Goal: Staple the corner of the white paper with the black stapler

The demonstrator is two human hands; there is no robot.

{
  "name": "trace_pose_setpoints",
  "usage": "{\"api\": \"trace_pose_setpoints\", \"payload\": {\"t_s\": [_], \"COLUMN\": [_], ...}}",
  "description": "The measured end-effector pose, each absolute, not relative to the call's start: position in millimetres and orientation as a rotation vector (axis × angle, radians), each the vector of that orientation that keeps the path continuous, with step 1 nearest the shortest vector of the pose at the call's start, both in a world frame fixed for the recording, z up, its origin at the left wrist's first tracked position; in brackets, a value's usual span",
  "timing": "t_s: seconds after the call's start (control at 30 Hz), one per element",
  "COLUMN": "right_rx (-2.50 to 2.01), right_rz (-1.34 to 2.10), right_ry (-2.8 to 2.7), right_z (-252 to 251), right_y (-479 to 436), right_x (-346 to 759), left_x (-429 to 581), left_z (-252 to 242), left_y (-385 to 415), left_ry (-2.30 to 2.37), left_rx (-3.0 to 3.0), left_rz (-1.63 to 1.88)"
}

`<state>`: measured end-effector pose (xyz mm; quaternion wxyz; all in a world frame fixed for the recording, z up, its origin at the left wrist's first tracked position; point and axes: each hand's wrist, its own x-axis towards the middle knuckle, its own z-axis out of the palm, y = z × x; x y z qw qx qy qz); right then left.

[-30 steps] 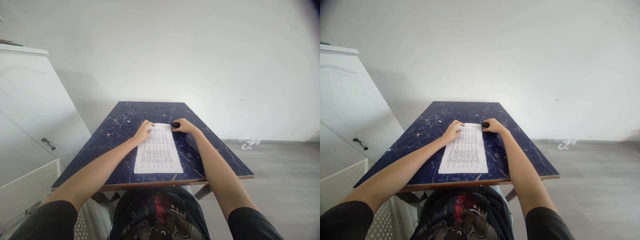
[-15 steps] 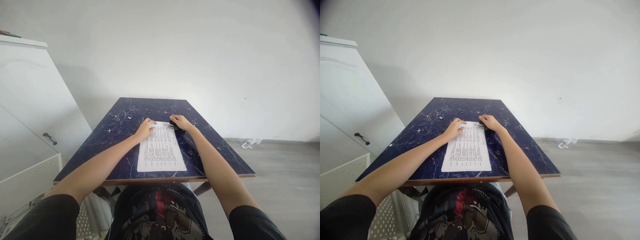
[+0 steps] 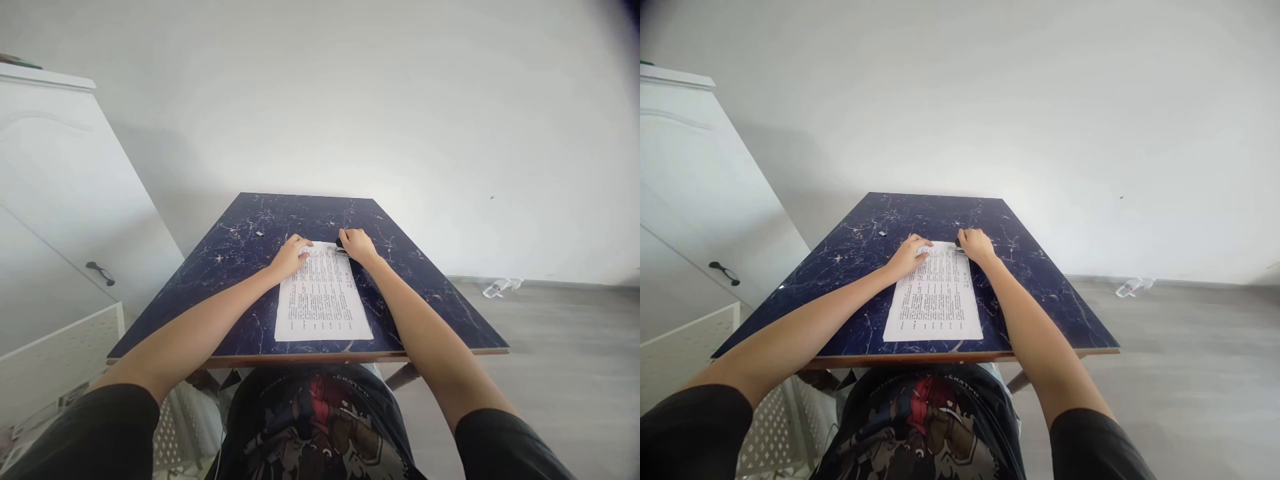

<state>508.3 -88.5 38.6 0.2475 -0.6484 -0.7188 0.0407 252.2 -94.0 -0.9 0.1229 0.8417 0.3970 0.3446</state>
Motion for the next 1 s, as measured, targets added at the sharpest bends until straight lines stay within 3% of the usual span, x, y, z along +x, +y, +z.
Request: {"api": "trace_pose_setpoints", "payload": {"t_s": [1.0], "right_rx": [-1.937], "right_rz": [-0.111], "right_ry": [-2.097], "right_z": [33], "right_y": [-91], "right_x": [492], "left_x": [252], "left_z": [0], "left_y": [-95], "left_ry": [1.137], "left_rx": [2.471], "left_rz": [0.994]}}
